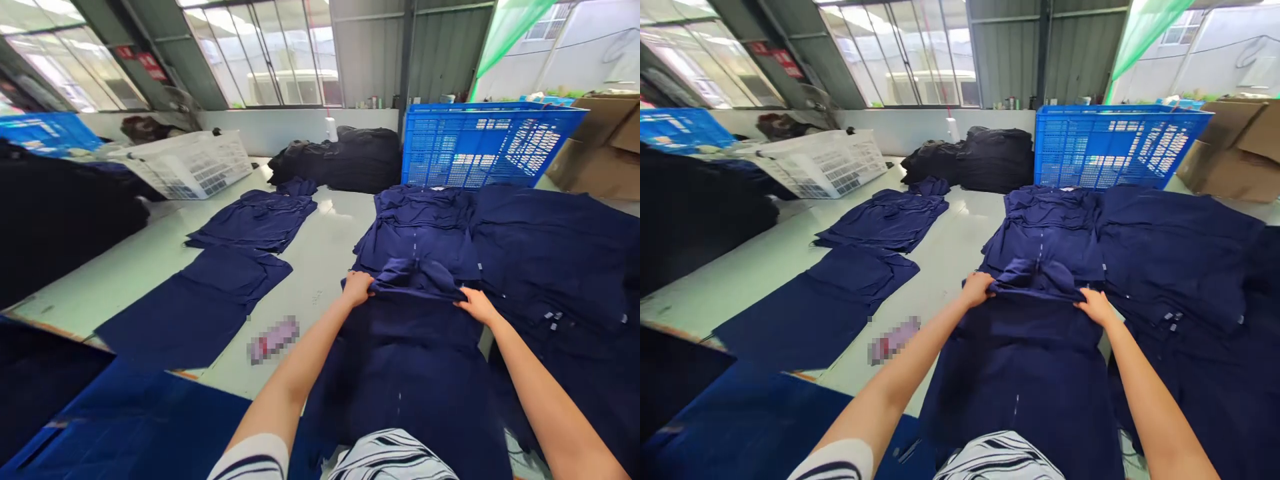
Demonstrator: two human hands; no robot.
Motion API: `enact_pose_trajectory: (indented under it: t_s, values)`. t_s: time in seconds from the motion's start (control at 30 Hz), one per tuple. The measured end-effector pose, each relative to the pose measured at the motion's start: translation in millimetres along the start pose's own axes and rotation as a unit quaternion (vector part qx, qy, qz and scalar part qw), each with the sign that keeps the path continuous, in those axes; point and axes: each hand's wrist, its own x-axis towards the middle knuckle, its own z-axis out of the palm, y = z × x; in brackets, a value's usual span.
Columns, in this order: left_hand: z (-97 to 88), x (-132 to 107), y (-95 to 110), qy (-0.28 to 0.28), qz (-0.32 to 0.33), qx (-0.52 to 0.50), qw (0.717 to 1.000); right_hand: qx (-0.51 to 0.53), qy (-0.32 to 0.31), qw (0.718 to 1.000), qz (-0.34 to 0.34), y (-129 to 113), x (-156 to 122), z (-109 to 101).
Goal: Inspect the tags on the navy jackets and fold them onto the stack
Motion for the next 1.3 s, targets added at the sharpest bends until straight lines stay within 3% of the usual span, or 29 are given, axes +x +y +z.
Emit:
enact_pose_trajectory:
  t_s: [0.07,0.2,0.3,0.4,0.5,0.6,0.7,0.8,0.9,0.97,1.07,1.1,1.17,1.23,1.3]
  values:
    - [-27.6,9,-3,0.074,0.016,0.005,0.997,-0.016,0.022,1.000,-0.015,-6,9,-27]
    - [-78.9,23,-4,0.198,0.013,-0.010,0.980,-0.018,0.142,0.990,-0.007,-21,26,-75]
    - [-106.1,32,-4,0.231,0.024,-0.013,0.973,-0.089,0.147,0.985,-0.023,-32,36,-104]
    - [-115.4,40,-6,0.164,0.105,0.020,0.981,-0.214,0.085,0.971,-0.068,-43,40,-121]
    - [-112.3,45,-7,0.095,0.155,0.063,0.981,-0.304,0.075,0.946,-0.089,-52,40,-125]
    - [-109.3,52,-3,0.122,0.149,0.124,0.973,-0.338,0.082,0.934,-0.085,-61,44,-122]
    - [-113.6,67,1,0.160,0.141,0.162,0.963,-0.323,0.058,0.944,-0.011,-66,61,-123]
    - [-129.6,101,-5,0.131,0.088,0.167,0.973,-0.274,0.034,0.960,0.048,-66,97,-136]
    - [-165.0,155,-19,0.094,0.015,0.147,0.985,-0.227,0.056,0.971,0.052,-64,157,-167]
    - [-195.6,197,-28,0.142,-0.028,0.102,0.984,-0.199,0.112,0.971,0.066,-63,205,-195]
    - [-223.6,255,-34,0.286,-0.072,0.012,0.955,-0.162,0.210,0.962,0.068,-60,272,-223]
    - [-221.4,270,-35,0.307,-0.082,-0.012,0.948,-0.130,0.233,0.962,0.059,-57,288,-222]
    - [-195.5,290,-34,0.305,-0.083,-0.055,0.947,-0.090,0.219,0.971,0.032,-46,308,-203]
    - [-145.2,296,-33,0.253,-0.040,-0.060,0.965,-0.101,0.128,0.987,0.008,-30,309,-161]
    - [-83.7,288,-31,0.181,0.009,-0.032,0.983,-0.135,0.025,0.990,0.030,-11,294,-106]
